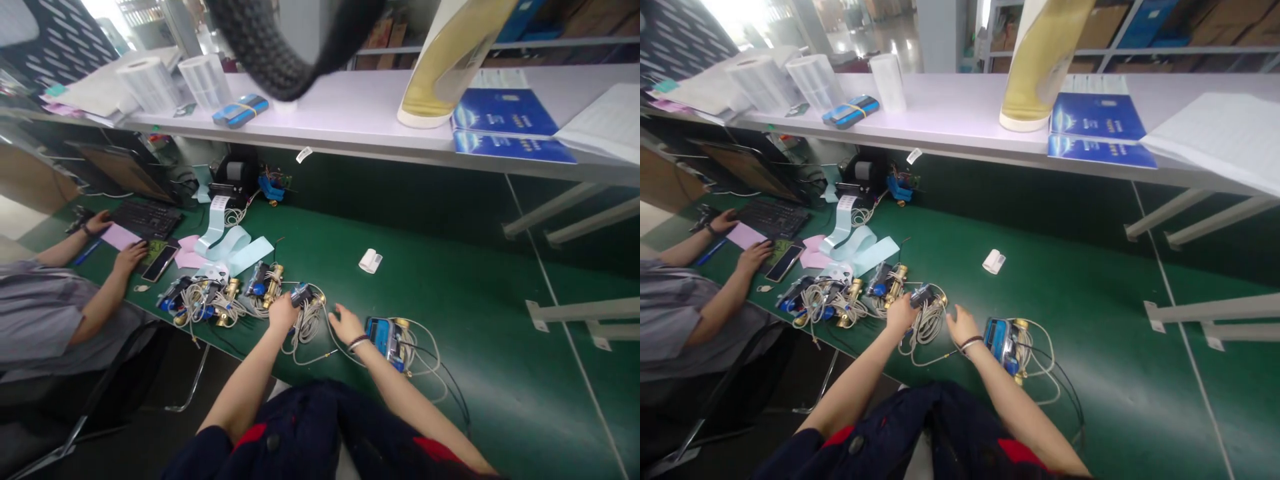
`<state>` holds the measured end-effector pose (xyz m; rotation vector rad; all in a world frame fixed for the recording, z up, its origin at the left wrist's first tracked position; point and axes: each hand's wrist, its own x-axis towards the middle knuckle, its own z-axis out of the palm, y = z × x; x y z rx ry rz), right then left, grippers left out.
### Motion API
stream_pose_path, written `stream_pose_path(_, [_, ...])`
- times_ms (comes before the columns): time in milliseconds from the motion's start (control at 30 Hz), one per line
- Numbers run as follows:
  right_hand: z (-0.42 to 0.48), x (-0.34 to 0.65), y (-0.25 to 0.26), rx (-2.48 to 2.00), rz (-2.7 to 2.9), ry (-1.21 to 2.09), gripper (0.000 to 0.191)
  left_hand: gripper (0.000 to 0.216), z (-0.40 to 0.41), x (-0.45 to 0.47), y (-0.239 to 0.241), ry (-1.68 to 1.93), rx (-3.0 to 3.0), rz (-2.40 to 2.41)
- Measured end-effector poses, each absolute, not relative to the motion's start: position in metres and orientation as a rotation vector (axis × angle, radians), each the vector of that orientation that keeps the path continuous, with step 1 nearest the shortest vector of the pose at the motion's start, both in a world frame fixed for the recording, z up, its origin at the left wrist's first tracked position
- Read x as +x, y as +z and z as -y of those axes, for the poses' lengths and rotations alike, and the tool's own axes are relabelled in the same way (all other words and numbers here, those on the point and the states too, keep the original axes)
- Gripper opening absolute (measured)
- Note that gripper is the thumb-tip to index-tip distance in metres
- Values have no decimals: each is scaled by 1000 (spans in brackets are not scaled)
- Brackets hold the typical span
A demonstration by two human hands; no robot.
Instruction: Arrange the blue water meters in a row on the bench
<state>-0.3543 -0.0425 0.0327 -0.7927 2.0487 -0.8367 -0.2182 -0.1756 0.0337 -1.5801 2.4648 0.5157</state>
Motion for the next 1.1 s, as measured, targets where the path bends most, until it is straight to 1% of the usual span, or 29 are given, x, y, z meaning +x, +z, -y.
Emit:
stream_pose_path(33, [56, -348, 26, -745, -1989, -855, 22, 40, 175, -215, 34, 514, -1580, -2463])
stream_pose_path(67, [65, -346, 20, -716, -1953, -874, 20, 42, 174, -212, 35, 511, -1584, -2457])
stream_pose_path(133, [70, -352, 15, -698, -1885, -964, 33, 46, 171, -204, 38, 507, -1605, -2439])
stream_pose_path(233, [54, -374, 18, -629, -1773, -1127, 50, 49, 167, -194, 43, 534, -1677, -2407])
stream_pose_path(333, [38, -388, 25, -529, -1680, -1212, 58, 47, 164, -189, 45, 580, -1771, -2401])
stream_pose_path(433, [43, -387, 26, -471, -1669, -1277, 55, 44, 161, -182, 44, 598, -1807, -2417])
stream_pose_path(600, [76, -382, 22, -470, -1625, -1373, 40, 51, 150, -158, 40, 555, -1585, -2651])
stream_pose_path(700, [81, -396, 23, -334, -1615, -1495, 46, 49, 135, -136, 38, 563, -1536, -2718])
stream_pose_path(767, [73, -412, 25, -246, -1601, -1561, 49, 47, 124, -120, 38, 580, -1649, -2635])
stream_pose_path(833, [60, -428, 26, -198, -1583, -1584, 49, 46, 115, -109, 38, 604, -1788, -2498])
stream_pose_path(933, [40, -447, 21, -28, -1752, -1639, 46, 44, 113, -109, 41, 618, -1912, -2336])
stream_pose_path(1033, [28, -458, 12, 140, -1971, -1660, 36, 45, 121, -130, 44, 611, -1905, -2287])
stream_pose_path(1100, [22, -463, 7, 116, -2026, -1600, 24, 45, 130, -149, 46, 614, -1867, -2279])
